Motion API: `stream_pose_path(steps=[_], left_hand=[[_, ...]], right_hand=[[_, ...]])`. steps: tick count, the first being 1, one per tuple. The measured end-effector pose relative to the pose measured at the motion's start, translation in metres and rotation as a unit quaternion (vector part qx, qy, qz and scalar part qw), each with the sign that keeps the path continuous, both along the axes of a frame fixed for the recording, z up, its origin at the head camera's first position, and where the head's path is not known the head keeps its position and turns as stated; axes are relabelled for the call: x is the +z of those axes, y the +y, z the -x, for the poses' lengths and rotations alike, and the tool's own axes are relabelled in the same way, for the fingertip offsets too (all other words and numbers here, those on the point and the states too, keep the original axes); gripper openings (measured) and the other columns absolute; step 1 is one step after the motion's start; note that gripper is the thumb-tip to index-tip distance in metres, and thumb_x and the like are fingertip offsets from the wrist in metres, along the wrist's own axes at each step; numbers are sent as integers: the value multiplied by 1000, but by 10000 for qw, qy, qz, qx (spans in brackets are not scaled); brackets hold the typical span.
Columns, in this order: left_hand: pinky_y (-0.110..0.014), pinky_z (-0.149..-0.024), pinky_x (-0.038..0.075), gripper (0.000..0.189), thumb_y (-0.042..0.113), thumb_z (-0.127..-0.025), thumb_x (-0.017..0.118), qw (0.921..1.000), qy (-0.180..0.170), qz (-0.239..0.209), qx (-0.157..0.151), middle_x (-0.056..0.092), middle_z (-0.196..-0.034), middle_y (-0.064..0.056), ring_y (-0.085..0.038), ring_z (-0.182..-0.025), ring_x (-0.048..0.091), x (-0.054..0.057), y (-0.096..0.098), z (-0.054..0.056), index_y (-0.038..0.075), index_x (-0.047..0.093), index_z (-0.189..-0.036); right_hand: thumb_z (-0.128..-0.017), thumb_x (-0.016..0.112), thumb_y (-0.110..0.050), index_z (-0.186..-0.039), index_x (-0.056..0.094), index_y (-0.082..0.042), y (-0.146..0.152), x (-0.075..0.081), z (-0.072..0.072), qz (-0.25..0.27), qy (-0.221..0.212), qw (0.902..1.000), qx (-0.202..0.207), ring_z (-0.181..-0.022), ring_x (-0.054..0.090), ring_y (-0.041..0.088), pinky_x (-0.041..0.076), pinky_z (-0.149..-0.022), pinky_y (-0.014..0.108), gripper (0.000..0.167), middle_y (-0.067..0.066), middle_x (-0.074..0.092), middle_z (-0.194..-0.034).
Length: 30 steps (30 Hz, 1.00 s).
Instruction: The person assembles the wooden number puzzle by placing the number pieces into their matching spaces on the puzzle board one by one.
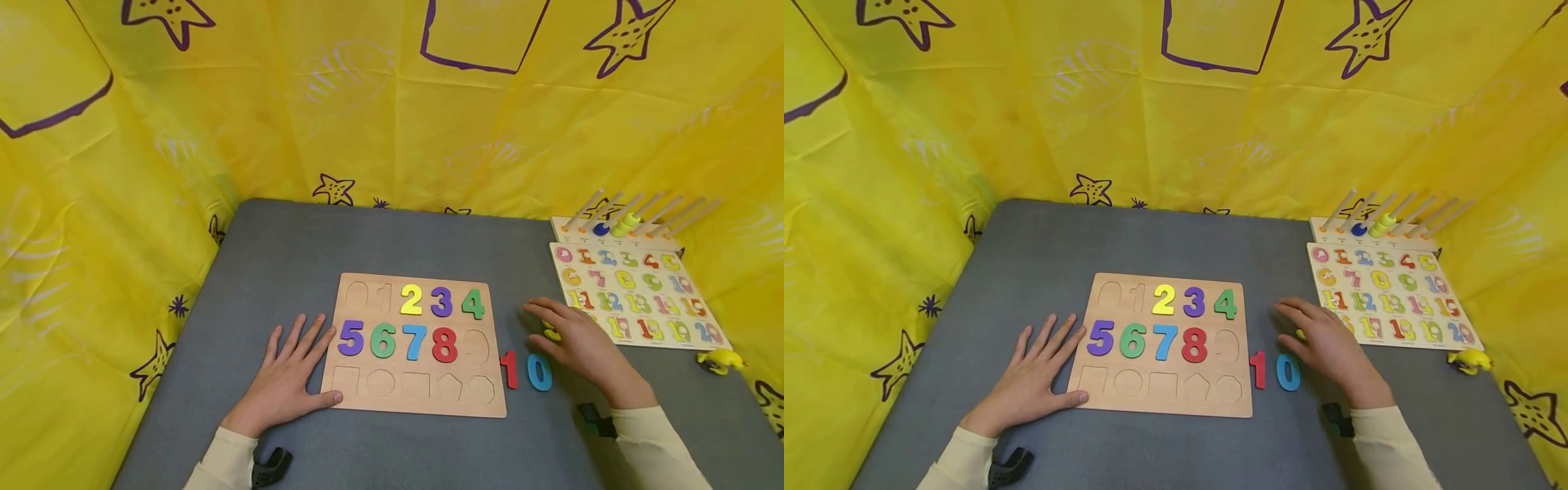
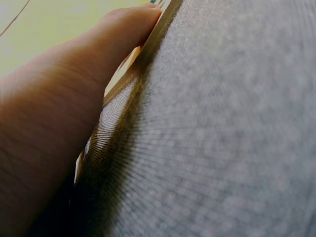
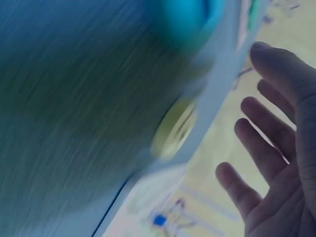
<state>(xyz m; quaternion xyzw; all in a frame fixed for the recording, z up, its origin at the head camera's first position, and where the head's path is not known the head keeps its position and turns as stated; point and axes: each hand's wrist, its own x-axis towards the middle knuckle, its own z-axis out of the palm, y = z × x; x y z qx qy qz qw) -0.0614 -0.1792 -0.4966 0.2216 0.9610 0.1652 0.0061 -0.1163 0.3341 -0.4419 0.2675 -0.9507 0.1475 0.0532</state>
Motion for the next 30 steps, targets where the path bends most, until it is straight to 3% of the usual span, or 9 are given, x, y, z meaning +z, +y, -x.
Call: stream_pose_path(steps=[7, 14, 23, 26, 30], left_hand=[[-65, -116, -2, 111, 84, -80, 57, 9998, -120, 153, 21, 12, -170, -8, -38, -154, 2, 2, -1, 0, 18, 26, -163], [-66, -116, -3, 111, 84, -80, 57, 9998, -163, 117, -3, 12, -170, -8, -39, -154, 1, 2, 2, 1, 18, 25, -163], [-65, -115, -2, 110, 83, -80, 58, 10000, -8, 71, -10, 14, -169, -9, -39, -154, 3, 0, 1, 1, 17, 27, -163], [-66, -115, -1, 110, 83, -80, 59, 10000, 36, 50, -17, 15, -169, -9, -40, -153, 4, 0, 1, 1, 17, 28, -163], [-66, -115, -1, 111, 83, -80, 59, 10000, 5, 46, -16, 14, -169, -9, -39, -154, 4, -1, 1, 0, 17, 27, -163]], right_hand=[[-82, 86, -20, -138, 59, -1, 30, -10, -4, -342, -267, 9988, -212, -127, 50, 43, 34, -102, 66, 65, 19, 56, -136], [-84, 84, -18, -137, 59, -3, 42, -15, -4, -202, -376, 9988, -250, -129, 46, 43, 28, -104, 70, 60, 20, 53, -139], [-85, 83, -20, -134, 62, -3, 42, -15, 4, -373, -344, 9984, -259, -123, 53, 43, 31, -103, 67, 55, 21, 59, -133], [-83, 85, -20, -133, 63, -2, 34, -10, 0, -270, -281, 9987, -321, -118, 55, 44, 36, -101, 65, 57, 21, 60, -131], [-78, 89, -16, -130, 66, -1, 10, -3, -8, -8, 107, 9998, -164, -112, 60, 40, 47, -94, 61, 59, 18, 63, -127]])
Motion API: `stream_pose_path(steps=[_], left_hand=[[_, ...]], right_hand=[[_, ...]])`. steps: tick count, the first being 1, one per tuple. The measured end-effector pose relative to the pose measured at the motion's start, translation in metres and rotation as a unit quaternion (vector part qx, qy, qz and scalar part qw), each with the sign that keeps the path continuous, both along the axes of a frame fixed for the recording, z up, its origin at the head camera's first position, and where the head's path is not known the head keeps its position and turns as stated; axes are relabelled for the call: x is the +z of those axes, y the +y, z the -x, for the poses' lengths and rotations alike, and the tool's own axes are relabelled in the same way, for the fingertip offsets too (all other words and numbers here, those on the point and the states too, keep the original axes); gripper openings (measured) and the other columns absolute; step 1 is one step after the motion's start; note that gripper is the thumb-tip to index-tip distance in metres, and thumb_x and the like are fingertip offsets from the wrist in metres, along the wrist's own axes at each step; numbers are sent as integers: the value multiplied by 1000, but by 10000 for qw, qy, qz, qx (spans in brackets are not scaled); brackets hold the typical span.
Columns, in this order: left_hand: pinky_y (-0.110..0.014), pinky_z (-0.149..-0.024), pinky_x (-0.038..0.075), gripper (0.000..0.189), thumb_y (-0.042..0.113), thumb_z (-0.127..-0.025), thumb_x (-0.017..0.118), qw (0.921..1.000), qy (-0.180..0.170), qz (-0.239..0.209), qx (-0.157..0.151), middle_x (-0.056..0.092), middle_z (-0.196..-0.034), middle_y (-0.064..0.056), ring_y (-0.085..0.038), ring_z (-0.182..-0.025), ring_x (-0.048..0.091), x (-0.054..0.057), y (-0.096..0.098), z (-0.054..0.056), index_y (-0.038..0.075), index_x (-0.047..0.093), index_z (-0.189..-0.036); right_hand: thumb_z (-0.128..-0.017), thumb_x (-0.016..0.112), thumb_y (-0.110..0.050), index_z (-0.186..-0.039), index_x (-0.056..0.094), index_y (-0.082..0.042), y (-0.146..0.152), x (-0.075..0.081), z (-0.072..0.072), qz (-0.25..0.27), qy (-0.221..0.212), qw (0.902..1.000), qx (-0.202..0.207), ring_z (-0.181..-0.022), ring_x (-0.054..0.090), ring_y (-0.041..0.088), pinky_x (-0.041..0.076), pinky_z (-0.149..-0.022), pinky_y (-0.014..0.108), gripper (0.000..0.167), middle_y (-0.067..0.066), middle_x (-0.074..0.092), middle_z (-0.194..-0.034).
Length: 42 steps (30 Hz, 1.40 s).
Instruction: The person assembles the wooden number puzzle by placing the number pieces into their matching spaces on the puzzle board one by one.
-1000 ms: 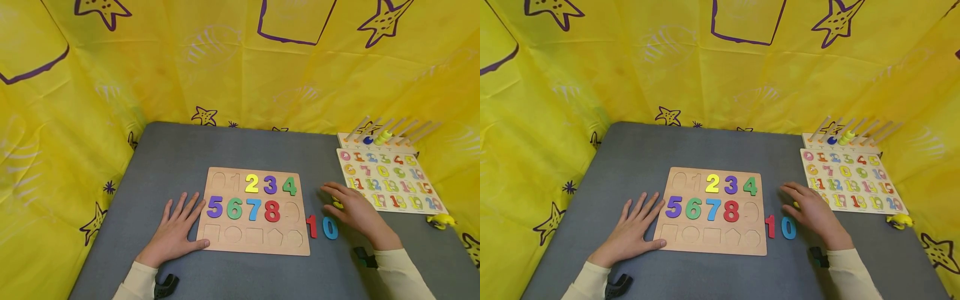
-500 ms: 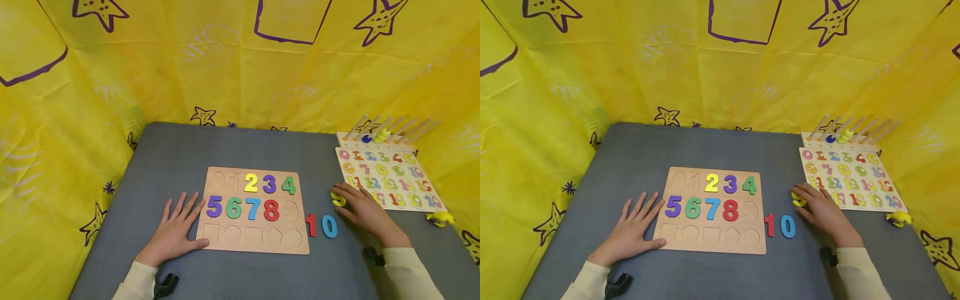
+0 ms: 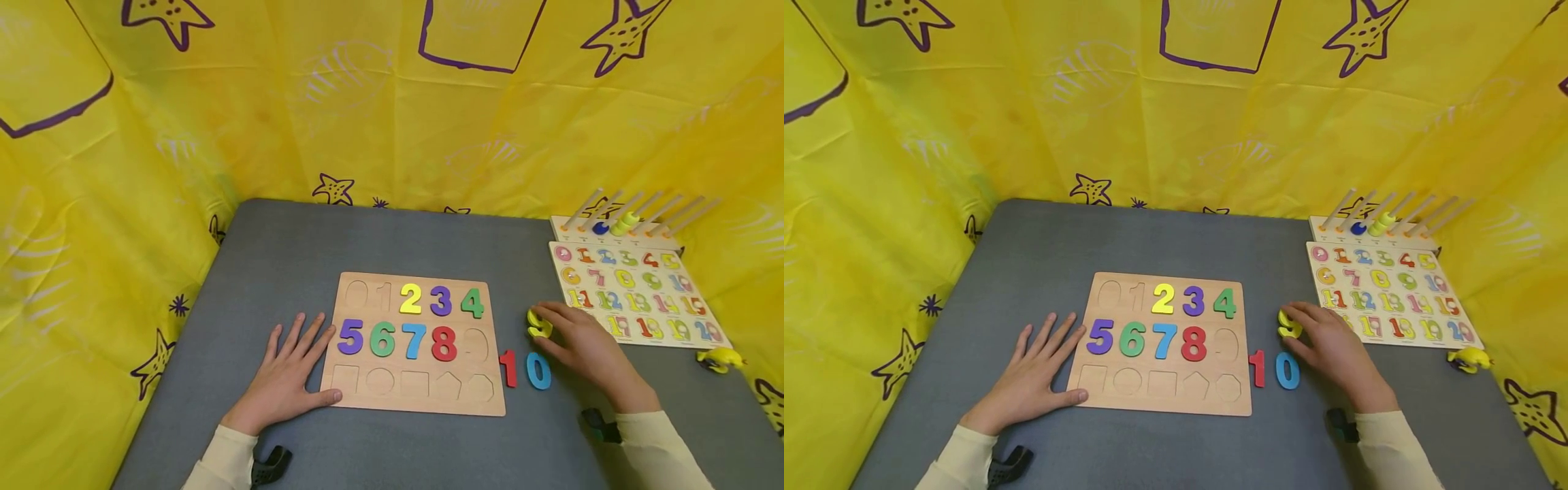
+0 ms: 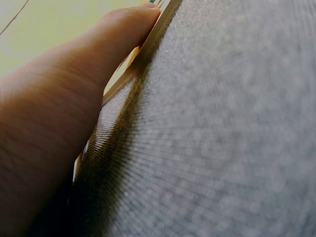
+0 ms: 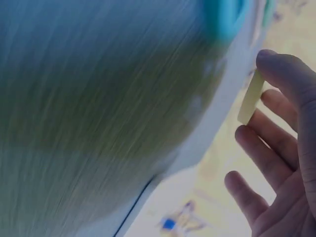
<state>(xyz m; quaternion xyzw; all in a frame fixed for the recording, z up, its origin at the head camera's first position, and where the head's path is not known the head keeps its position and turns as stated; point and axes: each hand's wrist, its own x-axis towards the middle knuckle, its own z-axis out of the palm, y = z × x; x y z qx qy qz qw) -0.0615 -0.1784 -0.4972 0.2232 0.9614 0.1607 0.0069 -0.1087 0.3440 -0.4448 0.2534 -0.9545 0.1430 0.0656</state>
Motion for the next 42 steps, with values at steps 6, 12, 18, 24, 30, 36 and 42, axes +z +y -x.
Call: stream_pose_path(steps=[6, 12, 18, 24, 30, 36, 42], left_hand=[[-66, -115, -1, 113, 85, -78, 58, 10000, -19, 59, 9, 14, -169, -9, -40, -154, 3, 0, -1, 0, 17, 28, -163], [-66, -115, 0, 112, 85, -78, 58, 10000, 13, 22, 7, 15, -169, -9, -40, -153, 4, 0, -1, 0, 17, 28, -163], [-65, -116, -2, 112, 86, -79, 56, 10000, -71, 55, 11, 13, -169, -8, -39, -154, 2, 0, 0, 1, 18, 26, -163], [-65, -116, -2, 112, 86, -79, 56, 10000, -82, 53, 12, 13, -169, -8, -38, -154, 2, 0, -1, 1, 18, 27, -163], [-65, -116, -2, 113, 87, -78, 55, 9999, -102, 78, 32, 12, -170, -7, -37, -154, 1, -1, -1, 1, 19, 26, -163], [-63, -116, -3, 113, 88, -78, 53, 9997, -183, 138, 35, 10, -170, -6, -37, -154, -1, 0, -1, 2, 20, 24, -164], [-63, -116, -3, 113, 88, -78, 53, 9997, -185, 145, 36, 10, -170, -6, -37, -154, -1, 0, -1, 2, 19, 25, -164]], right_hand=[[-77, 90, -26, -131, 68, -6, -47, 3, -12, -58, 203, 9990, 399, -111, 62, 34, 51, -93, 54, 62, 12, 65, -126], [-80, 88, -34, -133, 69, -11, -85, 3, -18, -278, -252, 9986, 366, -117, 60, 34, 48, -99, 55, 60, 10, 64, -131], [-81, 87, -33, -130, 70, -9, -99, -2, -19, -500, -380, 9970, 445, -118, 61, 32, 45, -103, 54, 57, 9, 65, -130], [-82, 86, -34, -130, 70, -10, -102, -3, -19, -576, -425, 9969, 322, -117, 61, 31, 42, -105, 55, 56, 8, 65, -130], [-80, 88, -34, -129, 71, -11, -103, -2, -19, -642, -404, 9967, 275, -118, 60, 31, 43, -104, 55, 57, 8, 65, -130], [-78, 90, -33, -126, 72, -11, -104, -2, -18, -607, -348, 9973, 233, -120, 60, 31, 44, -102, 56, 56, 8, 66, -129], [-79, 88, -35, -128, 71, -12, -105, -1, -19, -654, -568, 9962, 111, -122, 59, 32, 43, -103, 57, 57, 7, 64, -132]])
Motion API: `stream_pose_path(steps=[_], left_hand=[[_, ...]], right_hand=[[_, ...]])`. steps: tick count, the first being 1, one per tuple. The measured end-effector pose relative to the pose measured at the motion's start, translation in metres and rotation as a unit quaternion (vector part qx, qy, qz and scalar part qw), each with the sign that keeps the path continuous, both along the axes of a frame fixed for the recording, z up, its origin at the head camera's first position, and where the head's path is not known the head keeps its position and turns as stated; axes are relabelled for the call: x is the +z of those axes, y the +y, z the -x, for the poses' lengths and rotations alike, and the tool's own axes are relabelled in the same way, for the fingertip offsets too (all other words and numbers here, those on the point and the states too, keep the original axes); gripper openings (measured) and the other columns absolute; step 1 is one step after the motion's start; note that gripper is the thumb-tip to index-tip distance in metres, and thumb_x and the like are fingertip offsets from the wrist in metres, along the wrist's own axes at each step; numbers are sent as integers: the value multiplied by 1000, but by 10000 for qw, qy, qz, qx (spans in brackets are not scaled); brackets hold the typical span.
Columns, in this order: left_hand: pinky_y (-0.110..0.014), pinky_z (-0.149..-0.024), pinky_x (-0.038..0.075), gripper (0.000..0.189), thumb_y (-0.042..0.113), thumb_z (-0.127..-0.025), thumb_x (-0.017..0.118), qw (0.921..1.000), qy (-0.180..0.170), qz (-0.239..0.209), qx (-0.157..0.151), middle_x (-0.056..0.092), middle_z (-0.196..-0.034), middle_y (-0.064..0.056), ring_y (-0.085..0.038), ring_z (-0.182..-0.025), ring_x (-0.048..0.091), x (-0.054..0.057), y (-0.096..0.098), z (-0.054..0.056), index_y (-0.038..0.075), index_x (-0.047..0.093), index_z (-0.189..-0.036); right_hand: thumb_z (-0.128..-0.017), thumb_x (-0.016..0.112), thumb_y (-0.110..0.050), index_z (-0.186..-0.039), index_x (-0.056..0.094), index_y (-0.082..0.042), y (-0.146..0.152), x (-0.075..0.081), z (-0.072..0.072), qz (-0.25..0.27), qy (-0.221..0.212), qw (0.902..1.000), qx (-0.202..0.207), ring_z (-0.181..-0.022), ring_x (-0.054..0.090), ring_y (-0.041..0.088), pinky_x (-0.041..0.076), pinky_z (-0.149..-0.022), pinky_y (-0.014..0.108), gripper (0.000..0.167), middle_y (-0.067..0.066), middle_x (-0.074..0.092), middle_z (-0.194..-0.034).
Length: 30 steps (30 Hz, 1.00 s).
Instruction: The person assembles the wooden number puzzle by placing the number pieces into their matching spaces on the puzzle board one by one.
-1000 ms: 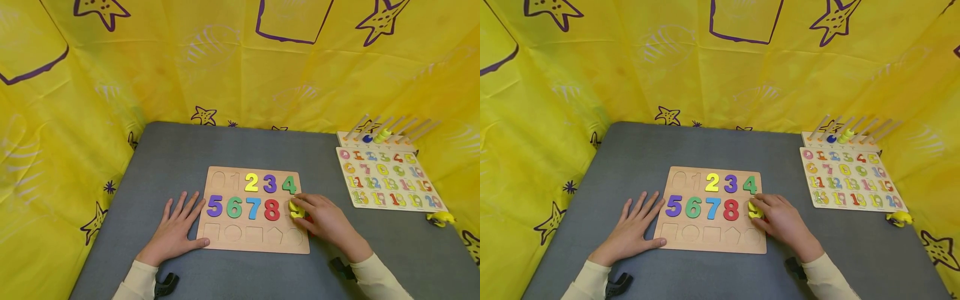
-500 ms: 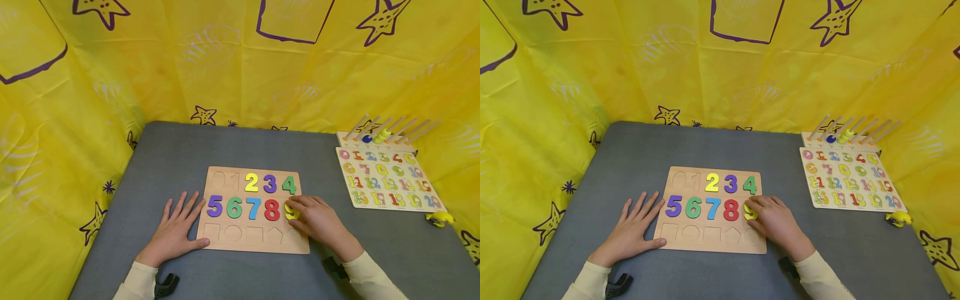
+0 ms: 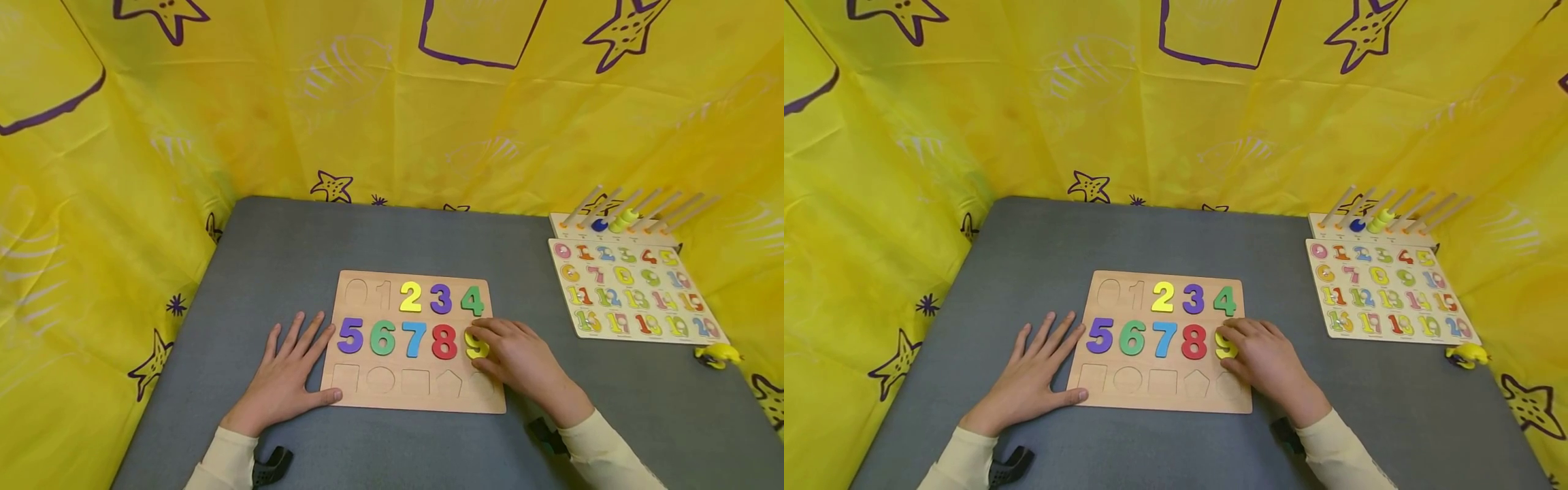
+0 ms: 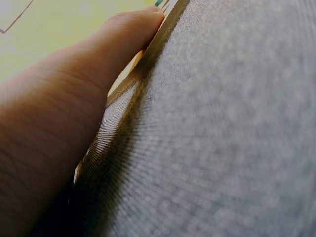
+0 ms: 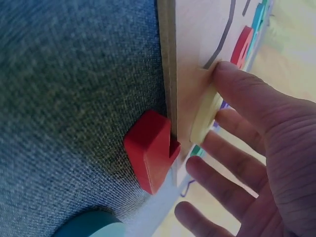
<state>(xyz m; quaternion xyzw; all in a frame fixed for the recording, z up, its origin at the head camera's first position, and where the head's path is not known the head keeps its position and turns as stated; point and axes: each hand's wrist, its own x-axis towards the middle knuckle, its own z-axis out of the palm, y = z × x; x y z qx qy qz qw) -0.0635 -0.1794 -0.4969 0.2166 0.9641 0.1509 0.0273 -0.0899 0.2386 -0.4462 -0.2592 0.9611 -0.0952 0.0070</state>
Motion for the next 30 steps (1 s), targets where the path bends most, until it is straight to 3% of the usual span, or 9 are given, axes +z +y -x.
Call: stream_pose_path(steps=[8, 17, 23, 30], left_hand=[[-64, -116, -1, 111, 85, -79, 57, 9997, 162, -164, -38, 16, -169, -9, -39, -154, 3, -2, 3, 0, 17, 29, -162], [-63, -116, -2, 110, 83, -80, 57, 9996, 262, -135, -46, 14, -169, -9, -39, -154, 2, -1, -1, -1, 17, 26, -163], [-65, -115, 0, 108, 81, -82, 59, 9990, 383, -199, -92, 16, -168, -10, -40, -153, 5, 0, -2, -1, 16, 28, -162], [-65, -115, 0, 109, 82, -81, 59, 9993, 321, -190, -84, 17, -168, -10, -40, -153, 4, -1, -1, -2, 16, 29, -162]], right_hand=[[-82, 84, -43, -137, 65, -14, 8, 1, -4, -90, -137, 9999, -25, -127, 55, 32, 40, -105, 59, 64, 8, 59, -141], [-81, 85, -46, -140, 62, -14, 50, 4, -11, 223, 291, 9992, 141, -126, 55, 26, 35, -107, 58, 71, 3, 59, -139], [-77, 88, -45, -138, 63, -15, 70, -4, -26, 271, 281, 9991, 192, -125, 55, 23, 36, -105, 61, 73, 2, 61, -136], [-77, 89, -42, -135, 66, -14, 70, -15, -37, 299, 208, 9992, 147, -120, 59, 23, 41, -100, 59, 69, 1, 63, -134]])
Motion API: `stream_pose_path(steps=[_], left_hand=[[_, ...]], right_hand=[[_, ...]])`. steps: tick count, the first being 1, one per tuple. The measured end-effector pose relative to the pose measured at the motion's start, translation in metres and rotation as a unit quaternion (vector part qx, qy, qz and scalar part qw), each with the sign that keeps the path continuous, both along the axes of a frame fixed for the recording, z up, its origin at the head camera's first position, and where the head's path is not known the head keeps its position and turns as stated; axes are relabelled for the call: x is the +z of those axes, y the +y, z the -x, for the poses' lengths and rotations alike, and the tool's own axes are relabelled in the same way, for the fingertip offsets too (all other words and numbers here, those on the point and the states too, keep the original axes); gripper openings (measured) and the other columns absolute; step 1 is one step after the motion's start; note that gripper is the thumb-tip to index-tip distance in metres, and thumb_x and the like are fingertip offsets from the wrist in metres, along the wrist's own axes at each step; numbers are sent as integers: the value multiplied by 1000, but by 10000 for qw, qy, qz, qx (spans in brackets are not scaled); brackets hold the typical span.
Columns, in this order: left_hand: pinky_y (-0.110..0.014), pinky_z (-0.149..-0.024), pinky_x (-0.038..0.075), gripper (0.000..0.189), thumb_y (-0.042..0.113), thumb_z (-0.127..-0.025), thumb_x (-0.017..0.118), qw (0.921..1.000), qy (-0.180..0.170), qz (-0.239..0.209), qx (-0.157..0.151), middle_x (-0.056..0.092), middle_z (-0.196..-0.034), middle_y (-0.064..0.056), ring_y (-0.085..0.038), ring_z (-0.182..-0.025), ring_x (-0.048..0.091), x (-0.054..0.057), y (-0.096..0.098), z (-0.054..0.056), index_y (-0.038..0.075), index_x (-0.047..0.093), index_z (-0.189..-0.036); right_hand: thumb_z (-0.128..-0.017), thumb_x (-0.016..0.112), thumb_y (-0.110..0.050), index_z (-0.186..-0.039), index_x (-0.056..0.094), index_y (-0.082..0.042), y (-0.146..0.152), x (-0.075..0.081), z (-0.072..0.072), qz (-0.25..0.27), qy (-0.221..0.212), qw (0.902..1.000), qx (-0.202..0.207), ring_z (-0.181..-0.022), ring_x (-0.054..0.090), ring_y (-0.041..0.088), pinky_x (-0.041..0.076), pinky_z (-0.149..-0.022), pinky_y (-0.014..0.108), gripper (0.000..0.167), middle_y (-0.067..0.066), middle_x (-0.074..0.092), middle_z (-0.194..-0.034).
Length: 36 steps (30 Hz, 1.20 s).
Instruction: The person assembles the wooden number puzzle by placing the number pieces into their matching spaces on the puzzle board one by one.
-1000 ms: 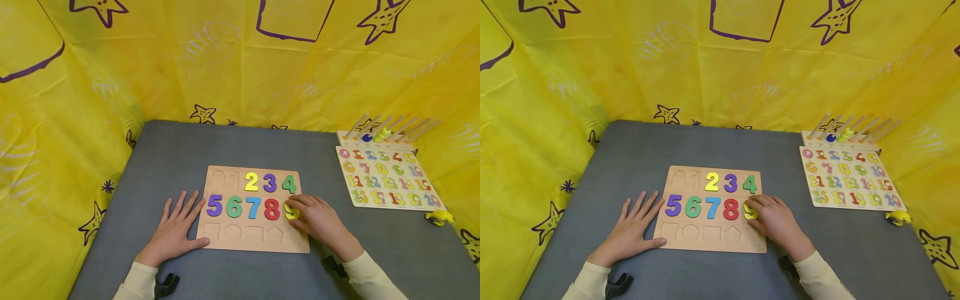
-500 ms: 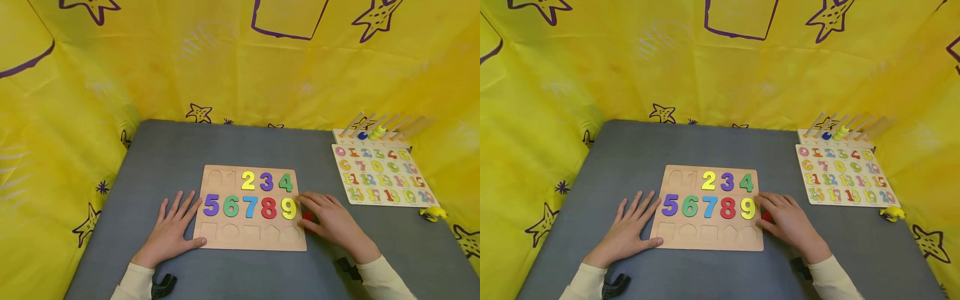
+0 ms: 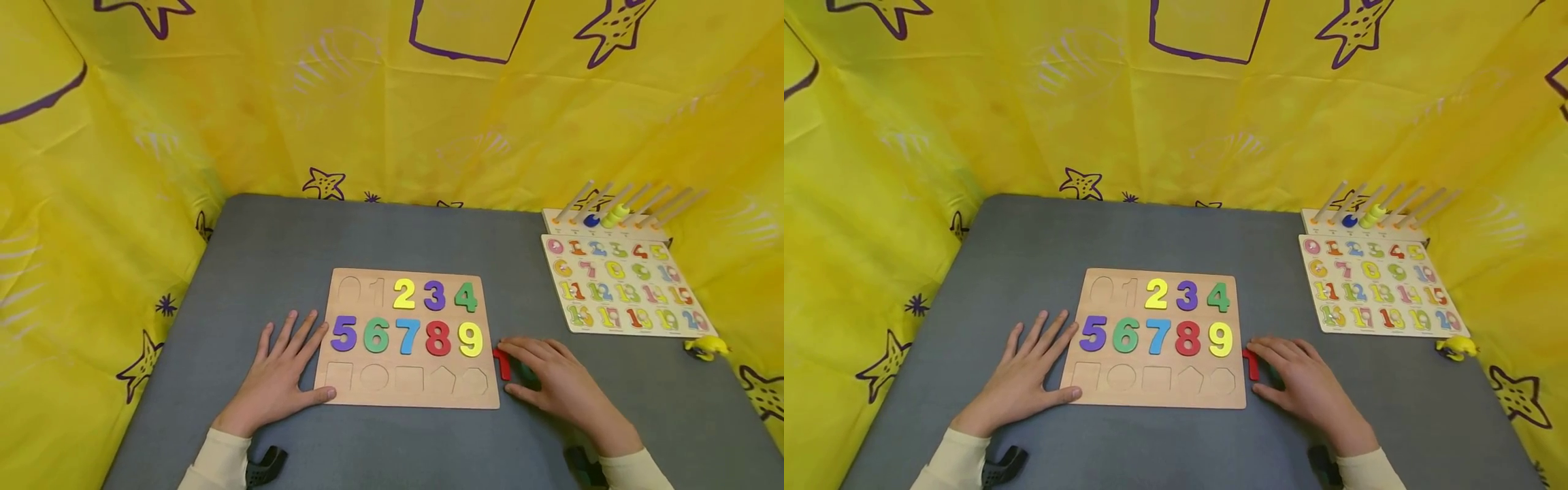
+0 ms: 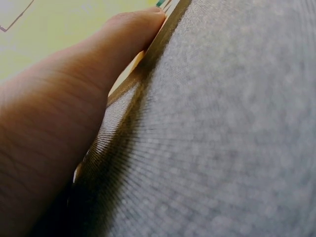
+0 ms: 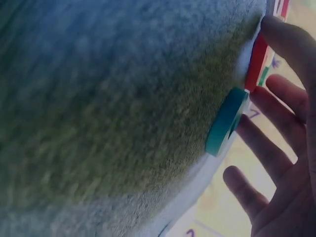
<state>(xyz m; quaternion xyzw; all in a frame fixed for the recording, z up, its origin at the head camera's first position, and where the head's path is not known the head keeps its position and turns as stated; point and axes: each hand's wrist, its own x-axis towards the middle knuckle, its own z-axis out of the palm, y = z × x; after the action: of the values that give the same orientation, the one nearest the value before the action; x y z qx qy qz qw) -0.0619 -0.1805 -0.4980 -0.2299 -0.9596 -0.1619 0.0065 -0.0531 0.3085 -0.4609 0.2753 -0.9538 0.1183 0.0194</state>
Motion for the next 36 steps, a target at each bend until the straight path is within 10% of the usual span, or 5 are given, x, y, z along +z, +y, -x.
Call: stream_pose_path(steps=[17, 26, 36], left_hand=[[-64, -116, -2, 111, 85, -80, 56, 9999, -150, 64, 53, 14, -169, -9, -39, -154, 2, 1, 1, 0, 18, 27, -163], [-64, -116, -2, 111, 85, -80, 55, 9998, -170, 73, 61, 12, -170, -7, -38, -154, 1, -2, 1, 0, 20, 25, -164], [-64, -116, -4, 112, 87, -78, 55, 9995, -284, 127, 103, 11, -170, -7, -38, -154, 0, -2, 1, -1, 20, 25, -164]], right_hand=[[-76, 89, -38, -129, 70, -13, -16, 24, 29, 123, 635, 9973, 355, -112, 60, 23, 38, -102, 51, 61, 1, 65, -128], [-83, 84, -41, -129, 70, -13, -92, 45, 76, -129, 654, 9939, 874, -117, 60, 24, 36, -108, 54, 57, 3, 66, -127], [-91, 75, -46, -129, 70, -14, -167, 24, 119, -487, 532, 9871, 1430, -119, 60, 20, 40, -105, 48, 51, 1, 66, -127]])
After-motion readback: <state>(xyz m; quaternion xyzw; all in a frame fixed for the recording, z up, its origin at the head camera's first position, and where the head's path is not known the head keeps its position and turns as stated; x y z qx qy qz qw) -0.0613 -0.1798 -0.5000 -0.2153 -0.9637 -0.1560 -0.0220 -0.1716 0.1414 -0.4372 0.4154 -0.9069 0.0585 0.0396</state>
